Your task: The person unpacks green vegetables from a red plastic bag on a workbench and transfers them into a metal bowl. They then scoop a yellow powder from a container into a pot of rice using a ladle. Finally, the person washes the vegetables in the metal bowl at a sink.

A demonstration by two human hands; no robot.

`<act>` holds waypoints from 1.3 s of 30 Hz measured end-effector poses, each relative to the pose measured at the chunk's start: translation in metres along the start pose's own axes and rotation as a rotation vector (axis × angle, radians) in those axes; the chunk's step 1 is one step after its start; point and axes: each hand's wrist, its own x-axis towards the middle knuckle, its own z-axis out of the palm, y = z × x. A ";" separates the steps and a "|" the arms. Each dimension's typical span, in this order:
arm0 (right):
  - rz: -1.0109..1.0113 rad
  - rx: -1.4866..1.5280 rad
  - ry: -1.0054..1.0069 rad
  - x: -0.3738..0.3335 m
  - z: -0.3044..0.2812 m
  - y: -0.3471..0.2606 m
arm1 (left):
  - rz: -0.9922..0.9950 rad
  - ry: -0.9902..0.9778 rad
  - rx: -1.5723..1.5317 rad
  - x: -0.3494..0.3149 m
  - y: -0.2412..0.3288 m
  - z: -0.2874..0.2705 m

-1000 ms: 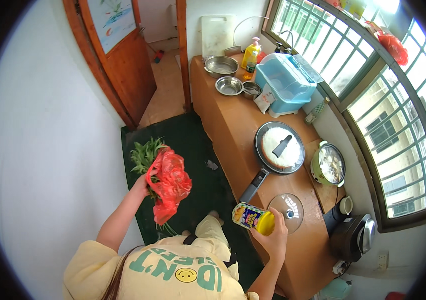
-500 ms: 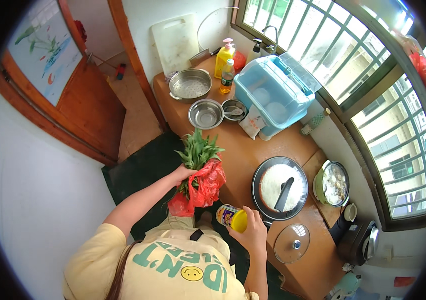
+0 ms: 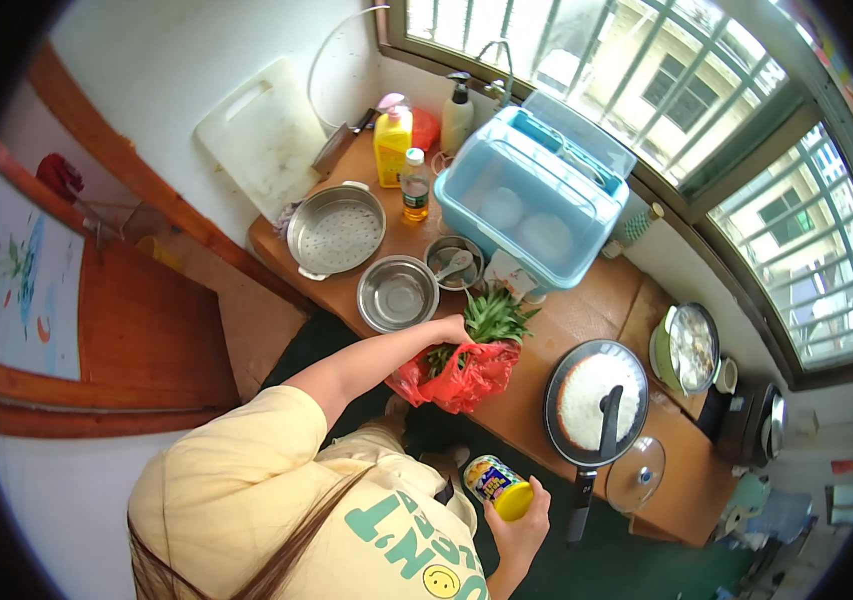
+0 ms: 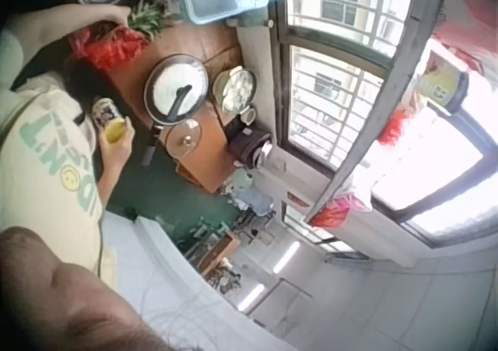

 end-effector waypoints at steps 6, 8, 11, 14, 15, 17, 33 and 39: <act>0.171 -0.089 0.132 0.017 0.032 -0.010 | 0.535 0.682 0.247 -0.055 -0.004 -0.002; 0.218 -0.117 0.171 0.028 0.044 -0.009 | 0.945 0.595 0.371 -0.126 0.023 -0.007; 0.236 -0.104 0.144 0.048 0.055 -0.024 | 1.185 0.105 0.393 -0.194 0.037 0.028; 0.209 -0.044 0.108 0.061 0.057 -0.046 | 1.188 0.078 0.243 -0.197 0.040 0.056; 0.208 -0.018 0.098 0.062 0.056 -0.052 | 1.176 0.104 0.103 -0.192 0.037 0.061; 0.187 0.016 0.076 0.062 0.051 -0.063 | 1.200 0.084 0.149 -0.187 0.040 0.053; 0.393 0.822 -0.592 0.071 0.046 0.000 | 1.236 -0.113 0.135 -0.214 0.014 0.043; 0.280 0.436 -0.258 0.064 0.020 -0.056 | 1.074 -0.137 0.149 -0.213 0.005 0.040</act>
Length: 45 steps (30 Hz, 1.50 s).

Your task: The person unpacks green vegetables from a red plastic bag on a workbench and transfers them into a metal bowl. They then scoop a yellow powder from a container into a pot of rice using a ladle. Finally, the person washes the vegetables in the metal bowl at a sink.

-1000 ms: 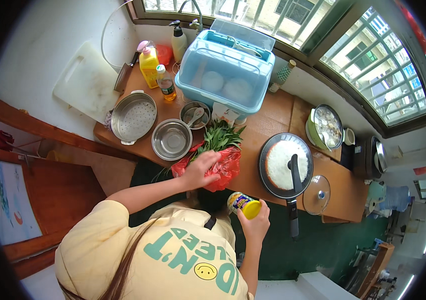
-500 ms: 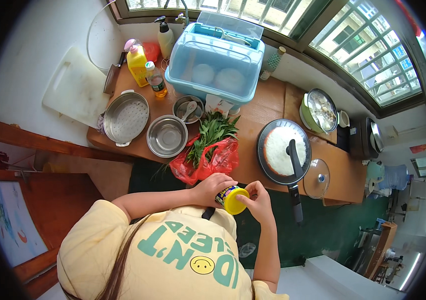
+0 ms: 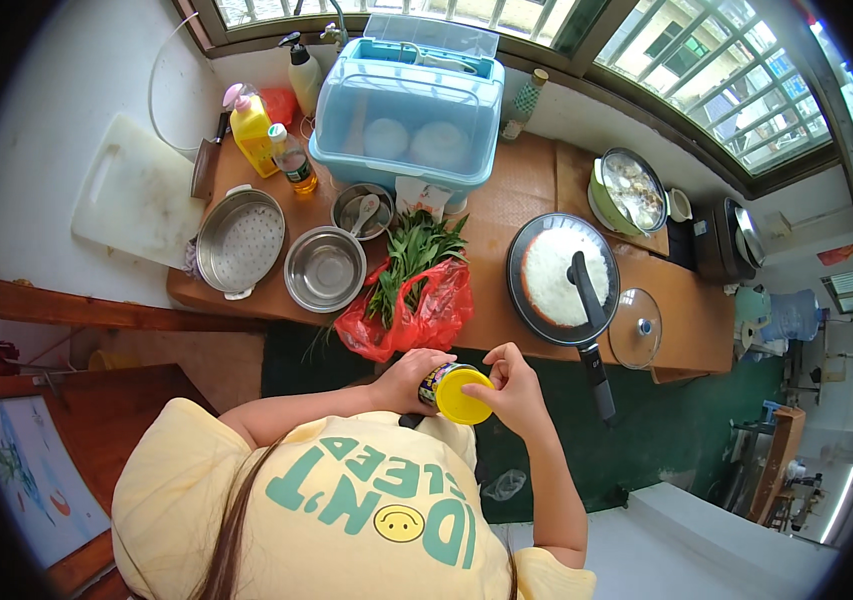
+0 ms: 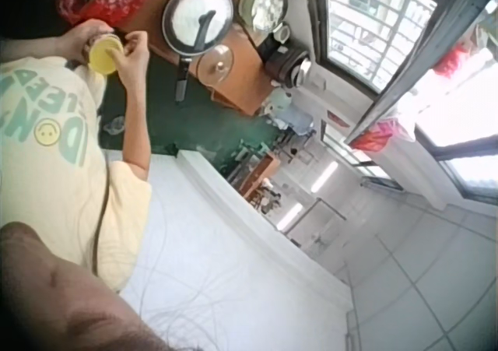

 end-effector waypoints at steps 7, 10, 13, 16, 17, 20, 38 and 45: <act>-0.184 0.120 -0.015 -0.035 -0.007 -0.031 | -0.015 0.241 -0.109 0.008 -0.012 0.003; -0.226 0.251 0.293 -0.042 -0.029 -0.022 | -0.045 0.345 -0.108 0.008 -0.020 -0.007; -0.051 0.015 0.383 -0.022 -0.028 0.035 | -0.041 0.391 -0.117 0.012 -0.021 -0.015; -0.141 -0.541 0.549 0.019 0.019 0.102 | -0.018 0.398 -0.072 0.017 -0.022 -0.023; -0.138 -0.688 0.576 0.034 0.038 0.123 | -0.007 0.390 -0.048 0.018 -0.022 -0.026; -0.358 -0.910 0.584 0.077 0.076 0.170 | 0.005 0.380 0.026 0.022 -0.019 -0.035; -0.513 -0.351 0.852 0.103 -0.120 0.122 | -0.137 0.544 0.171 0.137 0.006 -0.004; -0.078 -0.785 0.794 0.227 -0.287 0.161 | 0.012 0.577 0.206 0.235 0.033 0.011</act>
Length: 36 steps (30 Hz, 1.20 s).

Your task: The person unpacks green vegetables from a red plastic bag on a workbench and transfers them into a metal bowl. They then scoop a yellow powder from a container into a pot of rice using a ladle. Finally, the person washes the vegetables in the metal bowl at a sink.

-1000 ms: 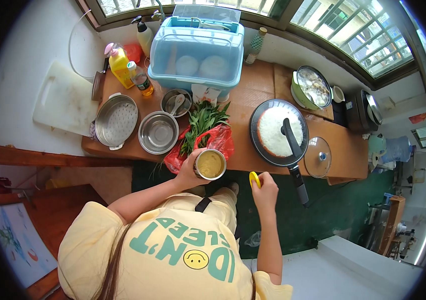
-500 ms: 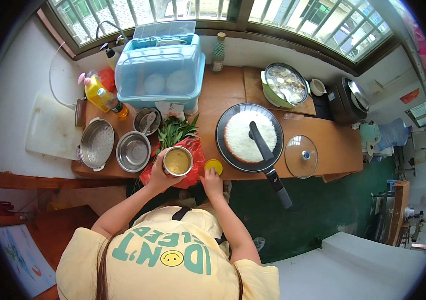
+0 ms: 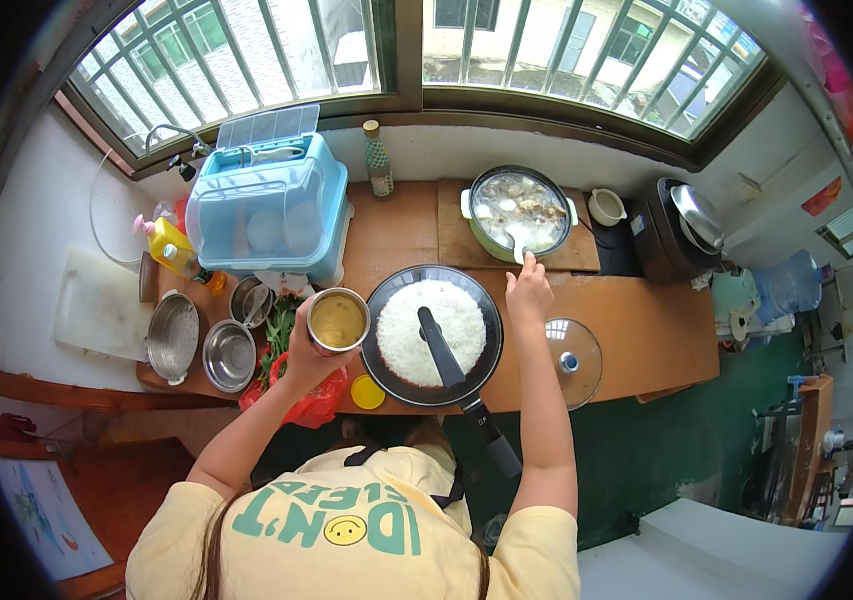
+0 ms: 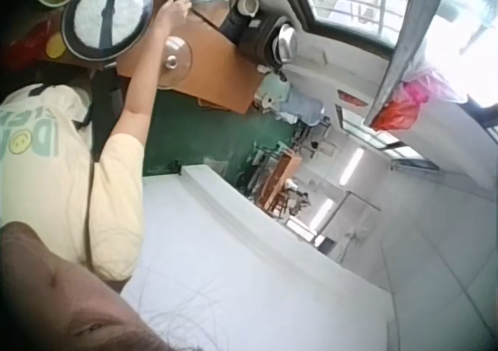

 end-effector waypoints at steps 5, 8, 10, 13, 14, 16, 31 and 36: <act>-0.226 -0.007 0.053 0.026 0.043 0.029 | 0.026 0.005 0.168 0.032 0.010 0.031; -0.290 0.034 0.125 0.034 0.043 0.038 | 0.053 0.024 0.140 0.043 0.008 0.048; -0.296 0.097 0.109 0.033 0.029 0.047 | 0.066 -0.011 0.180 0.045 0.008 0.054; -0.310 0.218 0.163 0.034 0.020 0.066 | 0.102 -0.050 0.248 0.054 0.015 0.064; -0.301 0.246 0.179 0.036 0.017 0.071 | 0.118 -0.060 0.274 0.055 0.017 0.064; -0.286 0.303 0.209 0.039 0.012 0.079 | 0.167 -0.072 0.293 0.060 0.023 0.068; -0.327 0.260 0.075 0.030 0.036 0.108 | 0.303 -0.149 0.407 0.101 0.037 0.085; -0.260 0.319 0.028 0.028 0.036 0.106 | 0.276 -0.198 0.400 0.102 0.035 0.090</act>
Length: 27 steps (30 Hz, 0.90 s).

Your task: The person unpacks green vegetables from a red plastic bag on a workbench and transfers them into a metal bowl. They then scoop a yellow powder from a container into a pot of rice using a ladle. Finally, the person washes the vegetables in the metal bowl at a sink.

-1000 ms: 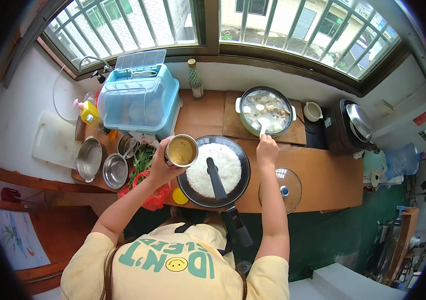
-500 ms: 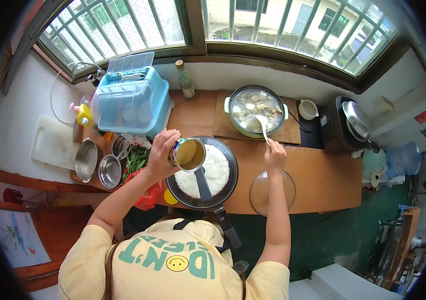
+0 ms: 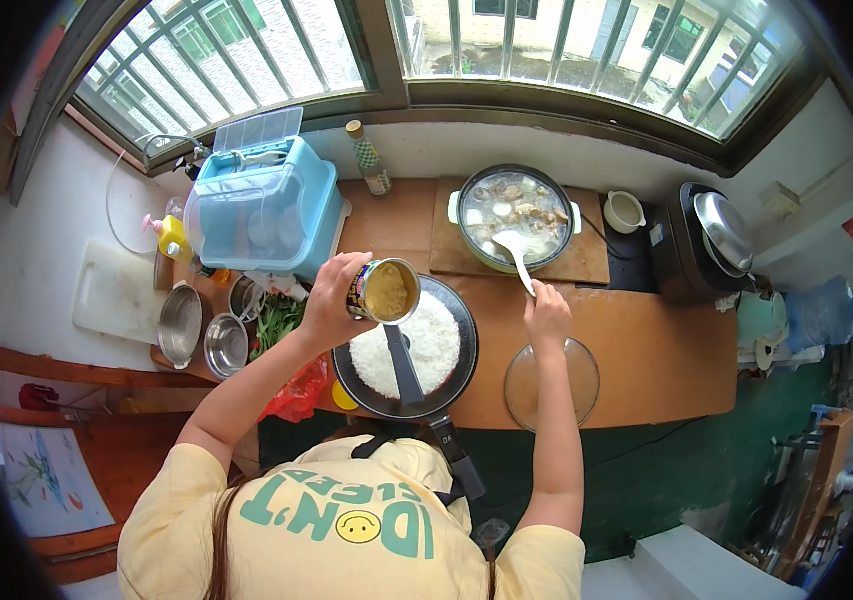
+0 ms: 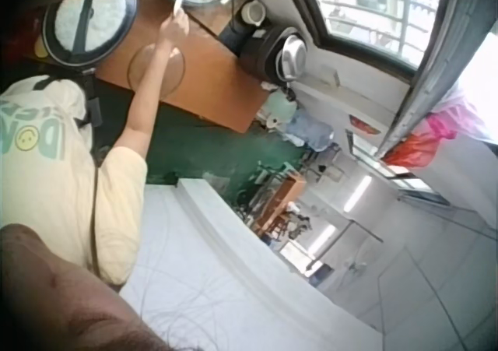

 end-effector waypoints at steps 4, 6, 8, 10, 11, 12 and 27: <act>0.099 0.049 -0.035 0.003 -0.001 -0.002 | 0.013 -0.011 0.026 0.002 -0.001 0.006; 0.062 -0.019 -0.005 0.004 -0.003 -0.004 | 0.012 -0.021 0.071 0.003 0.000 0.008; 0.031 -0.102 0.009 0.007 -0.009 -0.009 | 0.014 -0.029 0.097 0.005 0.000 0.010; 0.006 -0.204 0.006 0.009 -0.014 -0.016 | 0.018 -0.036 0.103 0.007 -0.002 0.012; 0.002 -0.230 -0.003 0.009 -0.013 -0.017 | 0.048 -0.063 0.131 0.008 -0.001 0.012; -0.002 -0.255 -0.012 0.008 -0.012 -0.016 | 0.078 -0.091 0.159 0.010 0.001 0.011; -0.229 -0.254 0.187 0.016 -0.015 -0.007 | -0.021 -0.027 0.128 0.021 -0.014 0.033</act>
